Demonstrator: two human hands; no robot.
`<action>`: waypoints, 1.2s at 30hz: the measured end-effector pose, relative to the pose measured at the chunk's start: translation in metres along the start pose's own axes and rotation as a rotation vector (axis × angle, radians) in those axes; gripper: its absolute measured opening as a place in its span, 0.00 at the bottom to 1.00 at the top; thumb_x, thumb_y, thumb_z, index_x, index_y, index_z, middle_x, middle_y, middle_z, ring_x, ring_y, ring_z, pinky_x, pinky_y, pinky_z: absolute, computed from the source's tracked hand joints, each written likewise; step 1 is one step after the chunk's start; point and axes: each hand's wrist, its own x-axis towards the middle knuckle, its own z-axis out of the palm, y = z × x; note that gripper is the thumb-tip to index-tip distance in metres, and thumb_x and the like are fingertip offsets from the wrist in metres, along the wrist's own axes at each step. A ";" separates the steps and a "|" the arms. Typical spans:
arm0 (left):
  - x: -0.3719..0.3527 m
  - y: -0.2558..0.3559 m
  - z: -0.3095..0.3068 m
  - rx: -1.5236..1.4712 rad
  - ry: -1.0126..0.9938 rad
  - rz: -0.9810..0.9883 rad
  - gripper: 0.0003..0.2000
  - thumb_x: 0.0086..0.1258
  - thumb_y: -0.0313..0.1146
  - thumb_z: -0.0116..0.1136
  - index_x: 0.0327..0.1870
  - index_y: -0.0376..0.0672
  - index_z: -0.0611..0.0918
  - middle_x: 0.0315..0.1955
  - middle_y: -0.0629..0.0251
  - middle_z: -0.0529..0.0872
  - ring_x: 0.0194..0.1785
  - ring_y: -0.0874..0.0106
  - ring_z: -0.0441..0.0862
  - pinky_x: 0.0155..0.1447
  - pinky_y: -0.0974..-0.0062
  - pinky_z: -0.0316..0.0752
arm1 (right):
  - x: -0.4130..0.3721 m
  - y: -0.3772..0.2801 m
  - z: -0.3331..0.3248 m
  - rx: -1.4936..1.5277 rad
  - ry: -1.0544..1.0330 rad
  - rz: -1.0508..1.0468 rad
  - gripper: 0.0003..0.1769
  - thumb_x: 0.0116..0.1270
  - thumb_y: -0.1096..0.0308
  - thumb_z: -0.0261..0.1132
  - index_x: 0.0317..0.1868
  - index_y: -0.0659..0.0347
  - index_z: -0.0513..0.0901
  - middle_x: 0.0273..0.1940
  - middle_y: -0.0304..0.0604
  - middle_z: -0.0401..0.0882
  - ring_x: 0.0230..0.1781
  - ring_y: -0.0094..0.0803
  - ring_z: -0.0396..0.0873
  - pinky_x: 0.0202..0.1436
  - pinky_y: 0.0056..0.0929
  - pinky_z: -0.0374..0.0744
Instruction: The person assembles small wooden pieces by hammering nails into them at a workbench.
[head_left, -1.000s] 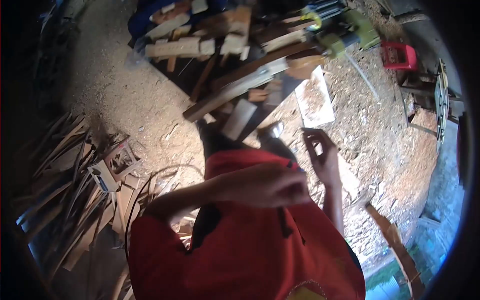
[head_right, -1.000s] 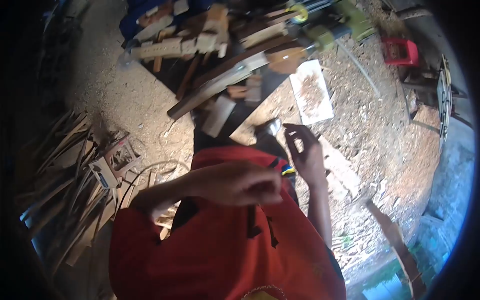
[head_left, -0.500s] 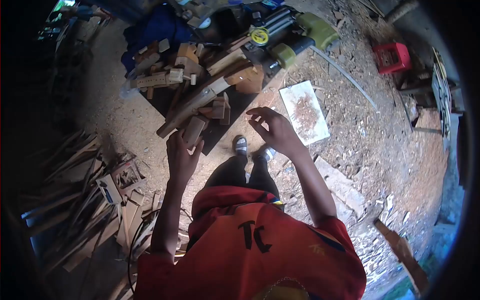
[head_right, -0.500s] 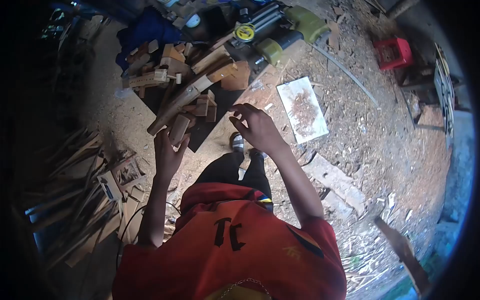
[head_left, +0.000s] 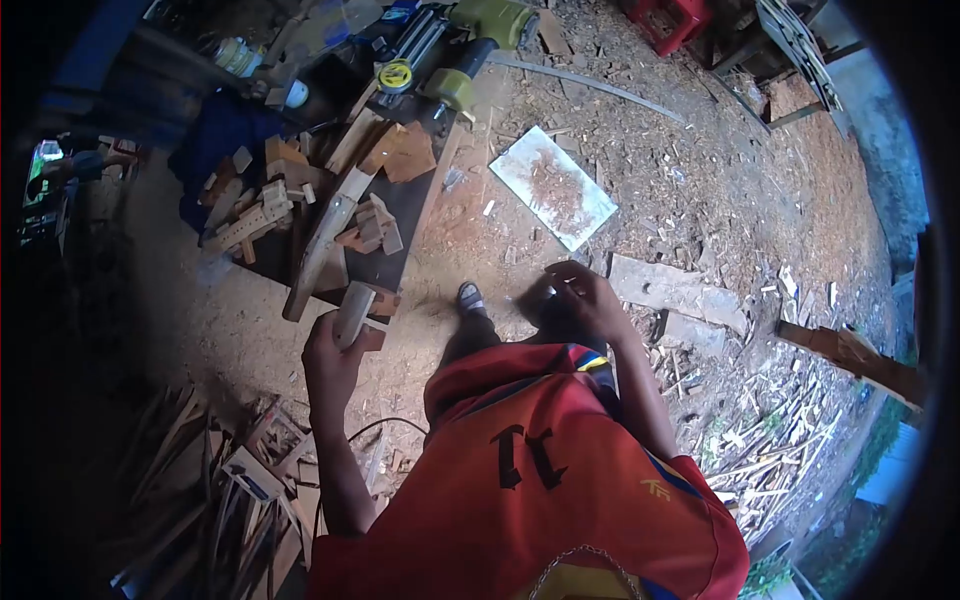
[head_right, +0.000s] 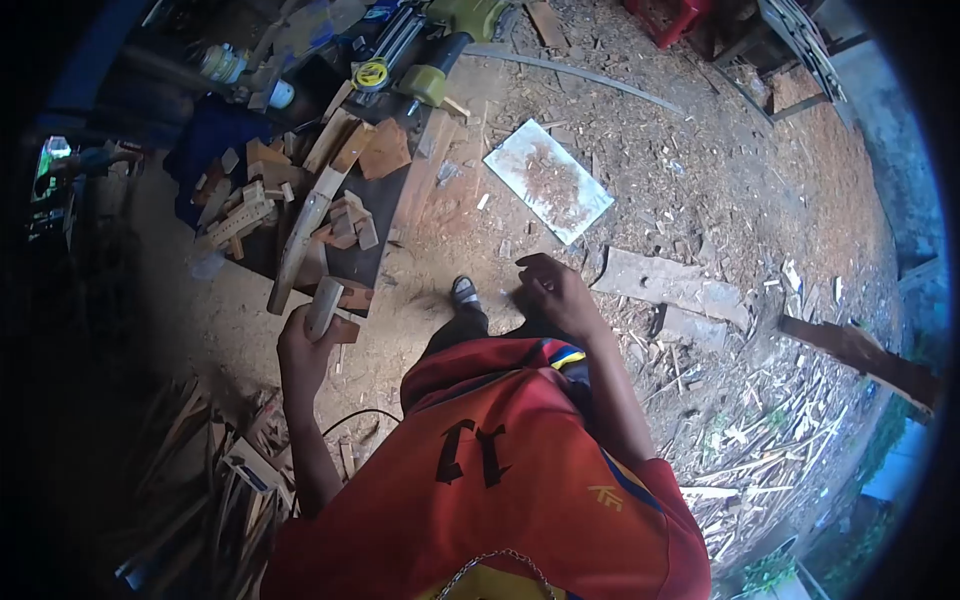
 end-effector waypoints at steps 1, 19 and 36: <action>-0.003 0.016 -0.003 -0.052 -0.039 0.003 0.17 0.72 0.34 0.71 0.55 0.36 0.82 0.41 0.53 0.89 0.46 0.59 0.88 0.51 0.64 0.79 | -0.002 0.003 -0.003 0.022 0.003 0.025 0.18 0.79 0.62 0.63 0.62 0.62 0.82 0.48 0.51 0.90 0.47 0.41 0.90 0.52 0.38 0.85; 0.067 0.530 0.357 -0.466 -0.948 0.622 0.18 0.78 0.38 0.67 0.59 0.34 0.82 0.48 0.60 0.89 0.50 0.75 0.84 0.56 0.72 0.78 | -0.106 0.096 -0.407 0.457 0.193 -0.139 0.36 0.76 0.44 0.69 0.71 0.62 0.73 0.53 0.49 0.84 0.54 0.33 0.81 0.56 0.34 0.80; 0.338 0.957 0.690 -0.352 -1.490 0.532 0.26 0.76 0.48 0.70 0.63 0.36 0.82 0.52 0.66 0.86 0.57 0.77 0.82 0.64 0.74 0.75 | 0.080 0.208 -0.863 0.732 0.503 0.215 0.38 0.74 0.45 0.71 0.74 0.59 0.70 0.41 0.36 0.78 0.36 0.21 0.74 0.37 0.23 0.73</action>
